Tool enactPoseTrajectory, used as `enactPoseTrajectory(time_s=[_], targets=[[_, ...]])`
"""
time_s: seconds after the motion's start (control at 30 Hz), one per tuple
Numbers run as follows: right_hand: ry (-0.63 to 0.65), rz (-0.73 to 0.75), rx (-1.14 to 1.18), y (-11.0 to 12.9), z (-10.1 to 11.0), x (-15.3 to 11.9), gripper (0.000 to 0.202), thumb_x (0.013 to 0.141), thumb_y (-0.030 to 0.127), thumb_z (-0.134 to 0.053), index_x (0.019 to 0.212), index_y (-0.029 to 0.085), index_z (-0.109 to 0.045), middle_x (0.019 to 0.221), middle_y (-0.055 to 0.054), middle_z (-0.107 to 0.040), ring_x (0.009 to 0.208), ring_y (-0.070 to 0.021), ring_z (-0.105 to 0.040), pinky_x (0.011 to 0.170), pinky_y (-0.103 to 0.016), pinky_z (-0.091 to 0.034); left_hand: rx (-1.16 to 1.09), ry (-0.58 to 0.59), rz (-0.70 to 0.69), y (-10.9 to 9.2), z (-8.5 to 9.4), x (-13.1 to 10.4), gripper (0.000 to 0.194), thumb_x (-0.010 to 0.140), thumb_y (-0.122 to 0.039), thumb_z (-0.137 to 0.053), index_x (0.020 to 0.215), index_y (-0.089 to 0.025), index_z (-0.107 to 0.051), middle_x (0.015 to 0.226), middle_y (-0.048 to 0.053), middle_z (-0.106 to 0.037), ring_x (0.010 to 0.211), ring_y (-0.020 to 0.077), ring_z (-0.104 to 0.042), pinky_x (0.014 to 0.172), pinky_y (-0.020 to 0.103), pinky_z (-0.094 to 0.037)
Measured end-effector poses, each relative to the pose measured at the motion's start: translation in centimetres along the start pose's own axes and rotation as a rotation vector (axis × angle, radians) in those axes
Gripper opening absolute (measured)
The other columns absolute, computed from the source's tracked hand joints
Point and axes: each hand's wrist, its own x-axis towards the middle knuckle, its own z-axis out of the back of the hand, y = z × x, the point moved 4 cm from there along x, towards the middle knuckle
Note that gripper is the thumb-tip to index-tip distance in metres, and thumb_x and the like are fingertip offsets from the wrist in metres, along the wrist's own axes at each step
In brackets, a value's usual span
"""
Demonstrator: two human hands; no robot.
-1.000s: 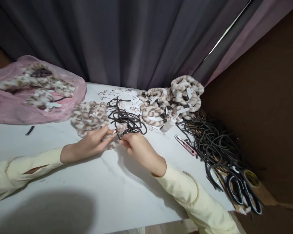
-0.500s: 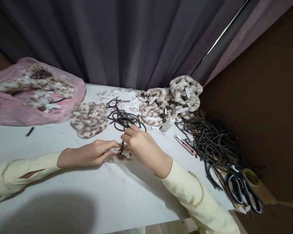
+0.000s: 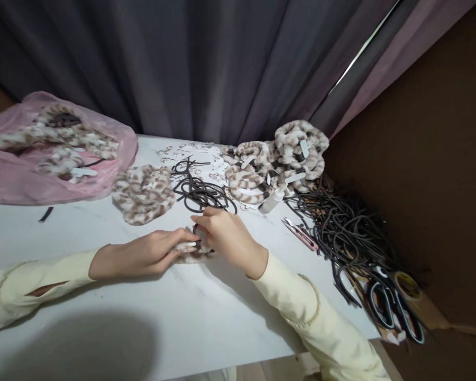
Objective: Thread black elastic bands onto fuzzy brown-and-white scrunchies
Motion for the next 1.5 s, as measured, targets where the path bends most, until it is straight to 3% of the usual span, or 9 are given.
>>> enactPoseTrajectory(time_s=[0.17, 0.33, 0.5, 0.67, 0.77, 0.9, 1.0, 1.13, 1.5], targets=[[-0.267, -0.244, 0.123, -1.6, 2.2, 0.1, 0.027, 0.082, 0.015, -0.049, 0.105, 0.016, -0.062, 0.092, -0.008, -0.065, 0.069, -0.0157, -0.058, 0.066, -0.027, -0.043, -0.177, -0.103, 0.071, -0.3, 0.2, 0.1, 0.016, 0.082, -0.015, -0.042, 0.095, -0.018, -0.05, 0.092, 0.008, -0.065, 0.071, 0.0156, -0.059, 0.063, 0.024, -0.042], [-0.424, -0.077, 0.188, -0.4, 3.8, -0.4, 0.049, 0.078, 0.013, -0.05, 0.127, 0.015, -0.042, 0.129, -0.015, -0.042, 0.087, -0.0166, -0.057, 0.072, -0.029, -0.046, -0.746, -0.182, 0.34, 0.1, 0.6, 1.1, 0.014, 0.081, -0.03, -0.052, 0.079, -0.017, -0.049, 0.062, -0.002, -0.058, 0.047, 0.0069, -0.044, 0.047, 0.018, -0.034], [-0.141, -0.2, 0.356, 1.4, 1.7, -1.2, 0.025, 0.077, 0.009, -0.044, 0.087, 0.016, -0.066, 0.072, -0.002, -0.066, 0.057, -0.0117, -0.055, 0.06, -0.024, -0.044, -1.272, -0.294, 0.496, 2.4, 0.6, 1.6, 0.018, 0.07, -0.021, -0.064, 0.067, -0.013, -0.049, 0.058, -0.004, -0.044, 0.041, 0.0011, -0.029, 0.036, 0.014, -0.016], [0.08, -0.34, 0.772, 1.7, -2.1, -1.3, 0.036, 0.086, 0.023, -0.042, 0.119, 0.014, -0.05, 0.081, -0.005, -0.065, 0.056, -0.0115, -0.055, 0.05, -0.023, -0.045, -1.455, -0.343, 0.451, 2.9, 1.1, 1.6, 0.021, 0.068, -0.015, -0.065, 0.062, -0.013, -0.044, 0.053, -0.007, -0.032, 0.039, -0.0002, -0.02, 0.034, 0.013, -0.013], [0.091, -0.373, 1.072, 1.9, -3.4, -0.7, 0.046, 0.086, 0.028, -0.045, 0.129, 0.015, -0.035, 0.085, -0.005, -0.062, 0.063, -0.0126, -0.057, 0.046, -0.021, -0.047, -1.381, -0.386, 0.423, 2.4, 1.6, 1.4, 0.018, 0.071, -0.018, -0.063, 0.066, -0.013, -0.046, 0.052, -0.007, -0.033, 0.038, 0.0003, -0.02, 0.034, 0.013, -0.014], [0.056, -0.363, 1.225, 1.9, -3.6, 0.0, 0.019, 0.081, 0.032, -0.052, 0.089, 0.015, -0.052, 0.074, -0.002, -0.057, 0.053, -0.0097, -0.052, 0.041, -0.02, -0.042, -0.977, -0.431, 0.314, 1.8, 2.3, 1.0, 0.016, 0.077, -0.028, -0.058, 0.076, -0.015, -0.048, 0.057, -0.003, -0.05, 0.042, 0.0039, -0.037, 0.042, 0.015, -0.031], [0.051, -0.403, 1.015, 1.2, -2.8, 0.0, 0.027, 0.083, 0.032, -0.048, 0.062, 0.016, -0.046, 0.055, 0.004, -0.046, 0.04, -0.0061, -0.04, 0.041, -0.02, -0.034, -0.402, -0.48, 0.197, 1.7, 3.0, 0.4, 0.013, 0.076, -0.029, -0.058, 0.08, -0.017, -0.053, 0.07, 0.003, -0.062, 0.056, 0.0108, -0.052, 0.055, 0.021, -0.042], [-0.056, -0.249, 0.591, 1.1, -0.9, -0.2, 0.025, 0.086, 0.023, -0.044, 0.062, 0.016, -0.047, 0.053, 0.005, -0.04, 0.048, -0.0075, -0.035, 0.05, -0.02, -0.028, 0.061, -0.428, 0.037, 1.5, 3.3, 0.1, 0.03, 0.079, -0.021, -0.051, 0.109, -0.018, -0.055, 0.105, 0.009, -0.062, 0.076, 0.016, -0.061, 0.071, 0.024, -0.046], [-0.042, -0.125, 0.01, 2.5, 0.5, -1.2, 0.016, 0.08, 0.008, -0.043, 0.067, 0.016, -0.048, 0.058, -0.002, -0.051, 0.05, -0.0109, -0.04, 0.051, -0.024, -0.025, 0.269, -0.405, -0.121, 0.4, 3.7, 0.2, 0.037, 0.08, -0.009, -0.04, 0.115, -0.011, -0.052, 0.099, 0.011, -0.065, 0.091, 0.0195, -0.061, 0.082, 0.026, -0.046]])
